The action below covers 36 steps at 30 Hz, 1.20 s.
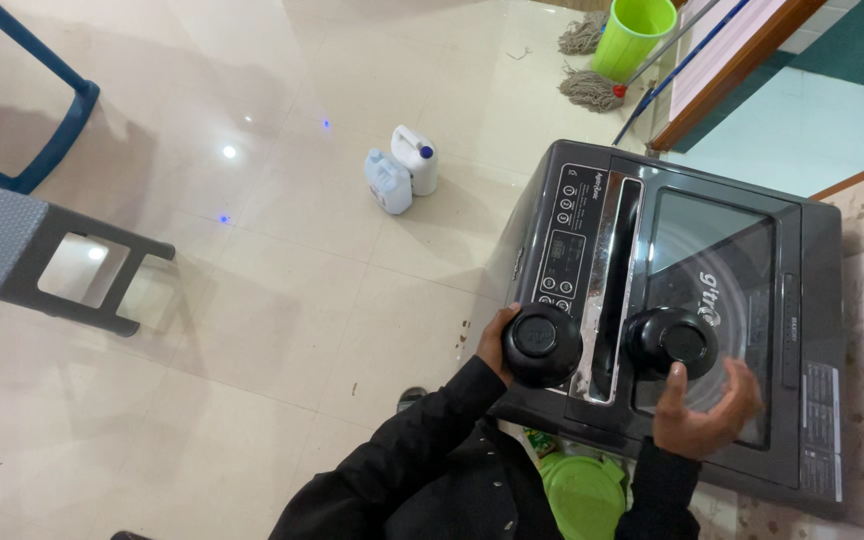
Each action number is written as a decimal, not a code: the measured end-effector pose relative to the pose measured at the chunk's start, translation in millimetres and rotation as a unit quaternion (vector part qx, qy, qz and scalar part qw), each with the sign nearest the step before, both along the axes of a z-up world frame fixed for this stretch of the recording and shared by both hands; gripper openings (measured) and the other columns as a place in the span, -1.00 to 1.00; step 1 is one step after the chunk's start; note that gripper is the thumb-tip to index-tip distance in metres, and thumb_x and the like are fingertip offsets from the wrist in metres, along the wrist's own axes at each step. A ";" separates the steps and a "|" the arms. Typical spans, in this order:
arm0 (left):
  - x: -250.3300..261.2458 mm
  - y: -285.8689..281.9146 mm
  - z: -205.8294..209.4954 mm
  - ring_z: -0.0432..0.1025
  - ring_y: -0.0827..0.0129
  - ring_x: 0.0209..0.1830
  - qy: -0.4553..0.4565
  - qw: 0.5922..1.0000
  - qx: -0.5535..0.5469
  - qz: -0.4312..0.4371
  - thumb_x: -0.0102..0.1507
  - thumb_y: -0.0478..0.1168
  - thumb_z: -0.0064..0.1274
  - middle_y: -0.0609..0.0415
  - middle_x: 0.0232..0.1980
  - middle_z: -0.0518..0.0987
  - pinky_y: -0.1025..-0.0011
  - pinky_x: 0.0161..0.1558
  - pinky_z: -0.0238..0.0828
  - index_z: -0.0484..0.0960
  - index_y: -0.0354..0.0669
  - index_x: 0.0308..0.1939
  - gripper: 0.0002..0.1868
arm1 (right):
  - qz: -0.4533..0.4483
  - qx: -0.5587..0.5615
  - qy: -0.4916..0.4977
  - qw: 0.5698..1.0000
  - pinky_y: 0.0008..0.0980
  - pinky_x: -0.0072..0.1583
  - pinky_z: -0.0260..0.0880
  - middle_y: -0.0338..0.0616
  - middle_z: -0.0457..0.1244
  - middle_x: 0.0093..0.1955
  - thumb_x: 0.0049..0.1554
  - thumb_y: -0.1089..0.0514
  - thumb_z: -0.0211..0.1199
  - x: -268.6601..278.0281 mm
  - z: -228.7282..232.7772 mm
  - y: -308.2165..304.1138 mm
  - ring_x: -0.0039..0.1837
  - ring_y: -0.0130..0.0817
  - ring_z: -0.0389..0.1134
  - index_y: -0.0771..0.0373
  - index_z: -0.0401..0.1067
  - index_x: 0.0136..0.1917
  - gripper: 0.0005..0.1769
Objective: The person washes several bowls under a faucet in a sink, moves them to the top of a washing machine, and then arranges the bowls on a table.
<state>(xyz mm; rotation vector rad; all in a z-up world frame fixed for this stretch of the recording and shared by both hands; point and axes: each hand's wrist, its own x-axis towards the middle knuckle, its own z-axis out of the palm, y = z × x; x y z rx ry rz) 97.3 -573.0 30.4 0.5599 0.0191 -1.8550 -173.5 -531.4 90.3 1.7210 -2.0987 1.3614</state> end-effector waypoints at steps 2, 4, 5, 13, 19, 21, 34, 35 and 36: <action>-2.1 1.4 -1.7 0.62 0.26 -0.06 -0.002 1.000 0.007 -0.001 0.35 0.01 0.02 -0.03 -0.03 0.67 0.28 0.08 0.58 0.59 -0.19 0.05 -0.63 | -0.052 0.014 0.049 0.997 0.13 0.58 0.22 0.27 0.04 0.62 0.21 -0.25 0.52 -19.0 -4.2 -11.6 0.65 0.13 0.10 0.32 0.04 0.65 0.06; -6.3 -1.2 -3.1 0.61 0.24 -0.06 0.014 1.000 0.004 -0.024 0.36 0.04 0.01 -0.06 -0.03 0.68 0.27 0.08 0.58 0.59 -0.24 0.07 -0.58 | -0.013 0.099 -0.180 0.979 0.10 0.52 0.15 0.28 -0.12 0.65 0.00 -0.34 0.53 -26.4 -11.8 -23.1 0.63 0.15 -0.03 0.28 -0.16 0.67 0.32; -8.0 -1.3 -3.3 0.61 0.23 -0.07 0.023 0.999 0.002 -0.035 0.37 0.05 0.01 -0.07 -0.03 0.68 0.27 0.08 0.58 0.59 -0.27 0.08 -0.56 | 0.011 0.140 -0.291 0.946 0.08 0.49 0.11 0.29 -0.20 0.67 -0.10 -0.38 0.53 -29.9 -15.3 -26.2 0.63 0.16 -0.09 0.27 -0.26 0.68 0.45; -17.7 -3.3 6.4 0.61 0.23 -0.04 -0.008 0.998 0.016 -0.054 0.33 0.07 0.02 -0.03 -0.02 0.68 0.20 0.07 0.60 0.56 -0.15 0.08 -0.58 | 0.013 0.166 -0.111 0.980 0.08 0.61 0.09 0.35 -0.11 0.70 -0.21 -0.36 0.63 -7.8 -43.5 -32.3 0.69 0.27 -0.01 0.31 -0.21 0.72 0.57; -27.6 -6.4 8.9 0.63 0.19 -0.08 -0.015 0.998 0.022 -0.064 0.34 0.08 0.03 -0.09 -0.02 0.69 0.18 0.03 0.62 0.57 -0.25 0.10 -0.53 | 0.000 0.210 -0.054 0.976 0.10 0.57 0.04 0.39 -0.15 0.67 -0.35 -0.39 0.65 -4.2 -41.3 -35.4 0.65 0.31 -0.05 0.34 -0.27 0.71 0.70; -28.3 -4.2 9.4 0.63 0.20 -0.08 -0.026 0.998 0.025 -0.060 0.34 0.08 0.03 -0.08 -0.02 0.68 0.19 0.03 0.62 0.57 -0.24 0.10 -0.53 | 0.003 0.198 -0.035 0.980 0.11 0.60 0.02 0.39 -0.16 0.68 -0.34 -0.42 0.64 -5.5 -43.5 -36.4 0.67 0.29 -0.07 0.35 -0.26 0.70 0.70; -33.8 0.5 11.2 0.61 0.21 -0.01 -0.058 0.998 0.023 -0.009 0.34 0.05 0.00 -0.08 0.01 0.66 0.22 0.08 0.61 0.53 -0.21 0.12 -0.56 | 0.150 0.374 0.224 0.887 0.18 0.47 0.14 0.31 -0.07 0.58 -0.33 -0.55 0.53 -22.2 19.4 -100.6 0.60 0.20 -0.03 0.47 0.02 0.51 0.50; -35.6 1.2 11.2 0.61 0.22 -0.01 -0.063 0.998 0.022 -0.004 0.35 0.05 0.01 -0.07 0.02 0.65 0.22 0.08 0.61 0.52 -0.20 0.12 -0.56 | 0.164 0.401 0.213 0.876 0.17 0.42 0.21 0.35 -0.03 0.54 -0.35 -0.54 0.54 -21.0 21.6 -107.8 0.56 0.19 0.05 0.53 -0.01 0.54 0.56; -36.3 1.6 11.3 0.61 0.21 -0.01 -0.062 0.998 0.021 -0.007 0.35 0.05 0.01 -0.07 0.01 0.65 0.22 0.08 0.61 0.53 -0.21 0.11 -0.56 | 0.166 0.427 0.220 0.862 0.11 0.40 0.29 0.31 0.02 0.51 -0.35 -0.56 0.52 -19.1 23.0 -114.9 0.54 0.16 0.11 0.52 0.03 0.51 0.54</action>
